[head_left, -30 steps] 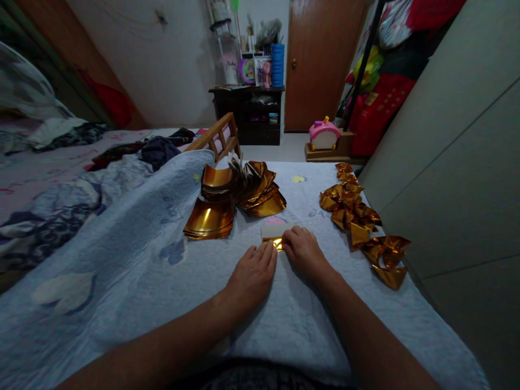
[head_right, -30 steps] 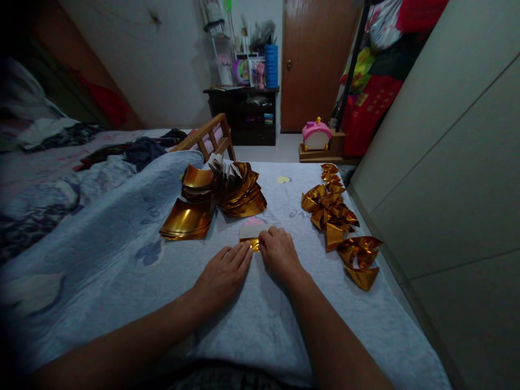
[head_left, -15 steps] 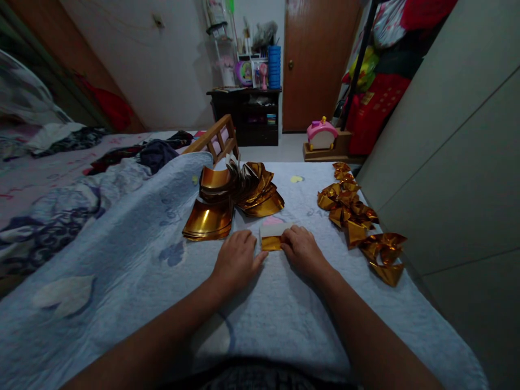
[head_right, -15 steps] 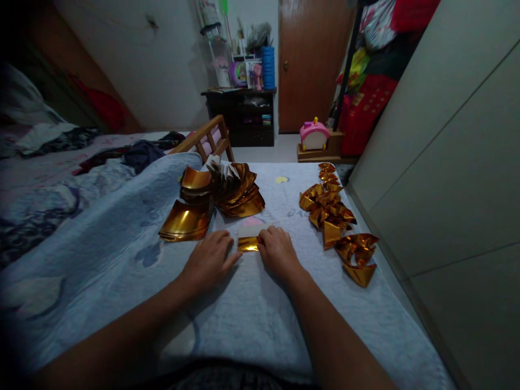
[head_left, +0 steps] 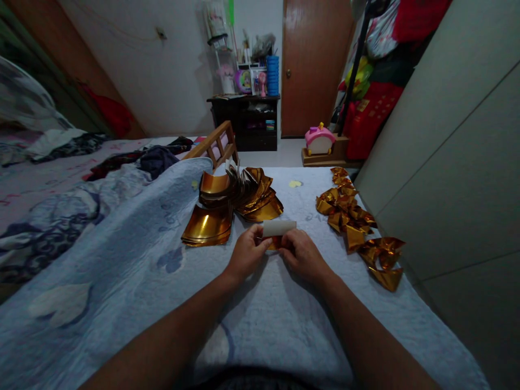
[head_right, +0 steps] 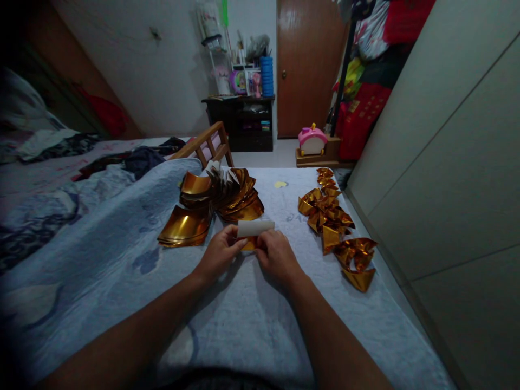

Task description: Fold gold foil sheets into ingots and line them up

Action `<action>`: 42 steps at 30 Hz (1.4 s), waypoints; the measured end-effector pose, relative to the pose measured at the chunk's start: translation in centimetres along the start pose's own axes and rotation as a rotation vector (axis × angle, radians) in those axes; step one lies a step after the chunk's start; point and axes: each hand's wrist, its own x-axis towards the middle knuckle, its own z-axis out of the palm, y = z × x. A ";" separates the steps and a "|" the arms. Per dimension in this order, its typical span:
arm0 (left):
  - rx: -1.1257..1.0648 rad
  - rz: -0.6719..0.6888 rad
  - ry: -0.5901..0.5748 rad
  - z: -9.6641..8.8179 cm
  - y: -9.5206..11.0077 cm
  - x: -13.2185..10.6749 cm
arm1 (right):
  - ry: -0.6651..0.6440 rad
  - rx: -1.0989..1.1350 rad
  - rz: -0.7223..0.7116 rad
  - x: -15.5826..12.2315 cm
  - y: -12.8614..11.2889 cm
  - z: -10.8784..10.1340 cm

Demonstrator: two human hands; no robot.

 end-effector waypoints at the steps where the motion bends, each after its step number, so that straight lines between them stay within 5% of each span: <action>1: -0.062 -0.006 0.005 0.1 0.1 0.0 | 0.021 -0.005 -0.015 -0.1 -0.1 -0.1; 6: -0.194 -0.111 0.106 -0.1 -0.4 -0.1 | 0.098 -0.101 -0.002 -0.4 -0.4 -0.2; 21: 0.043 0.003 0.155 -0.5 -1.2 0.5 | -0.013 -0.243 -0.229 -1.1 -2.0 -0.2; 29: 0.614 0.205 0.110 -0.7 -1.2 0.0 | -0.190 -0.217 -0.146 -1.0 -1.9 0.0; 36: 0.580 0.346 -0.260 -1.0 -0.4 -1.4 | -0.152 -0.073 -0.098 -1.0 -0.5 0.6; 42: 0.598 0.291 -0.358 -1.0 0.0 -1.4 | -0.148 -0.001 -0.036 -0.7 0.5 0.5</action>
